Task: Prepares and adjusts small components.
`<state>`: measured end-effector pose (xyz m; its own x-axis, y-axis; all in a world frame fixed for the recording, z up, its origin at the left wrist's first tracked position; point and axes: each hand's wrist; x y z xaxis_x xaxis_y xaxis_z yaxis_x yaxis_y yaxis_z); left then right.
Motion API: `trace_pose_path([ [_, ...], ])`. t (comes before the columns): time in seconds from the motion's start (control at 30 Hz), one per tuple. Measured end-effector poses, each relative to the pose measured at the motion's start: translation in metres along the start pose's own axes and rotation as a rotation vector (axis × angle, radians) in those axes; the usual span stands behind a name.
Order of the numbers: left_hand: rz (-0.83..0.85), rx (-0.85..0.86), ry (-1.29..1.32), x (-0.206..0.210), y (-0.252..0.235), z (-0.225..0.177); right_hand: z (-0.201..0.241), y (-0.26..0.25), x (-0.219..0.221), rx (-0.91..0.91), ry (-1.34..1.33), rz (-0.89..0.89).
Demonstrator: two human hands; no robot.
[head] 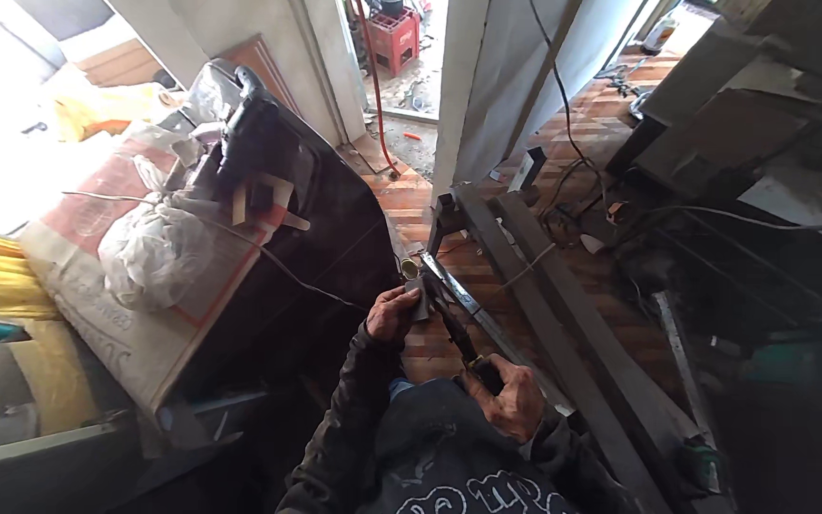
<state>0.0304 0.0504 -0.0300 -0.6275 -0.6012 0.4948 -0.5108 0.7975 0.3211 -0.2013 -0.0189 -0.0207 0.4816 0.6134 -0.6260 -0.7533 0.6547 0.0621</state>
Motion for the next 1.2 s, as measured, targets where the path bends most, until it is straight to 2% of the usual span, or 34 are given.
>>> trace_pose_path([
  [0.2,-0.109,0.299,-0.3,-0.078,0.01,-0.008,0.011,-0.035,0.017,-0.098,-0.081,-0.073],
  [0.3,-0.24,0.332,-0.363,-0.108,0.028,-0.024,0.032,-0.074,0.022,-0.24,-0.049,-0.084],
  [0.43,-0.36,0.421,-0.397,-0.137,0.039,-0.047,0.075,-0.139,0.039,-0.444,0.083,-0.01],
  [0.6,-0.477,0.541,-0.386,-0.162,0.039,-0.071,0.138,-0.228,0.071,-0.553,0.392,0.128],
  [0.7,-0.501,0.575,-0.357,-0.18,0.037,-0.078,0.162,-0.29,0.094,-0.767,0.521,0.122],
  [0.8,-0.54,0.529,-0.395,-0.197,0.034,-0.086,0.185,-0.352,0.115,-1.009,0.606,0.099],
  [0.9,-0.544,0.574,-0.446,-0.212,0.027,-0.09,0.216,-0.398,0.131,-1.073,0.692,0.213],
  [1.0,-0.564,0.585,-0.316,-0.218,0.02,-0.095,0.227,-0.43,0.151,-1.123,0.769,0.221],
  [1.1,-0.577,0.558,-0.109,-0.219,0.015,-0.1,0.226,-0.444,0.162,-1.078,0.807,0.249],
  [1.2,-0.545,0.531,0.025,-0.223,0.011,-0.103,0.214,-0.448,0.168,-1.125,0.755,0.134],
])
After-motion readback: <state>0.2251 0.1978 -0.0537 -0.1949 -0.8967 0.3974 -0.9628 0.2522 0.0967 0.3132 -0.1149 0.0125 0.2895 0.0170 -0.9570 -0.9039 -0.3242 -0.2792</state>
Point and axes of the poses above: each hand's wrist, its own y-axis away from the middle knuckle, its own x-axis out of the palm, z = x × y, and after that the axes turned 3 degrees about -y, right-handed
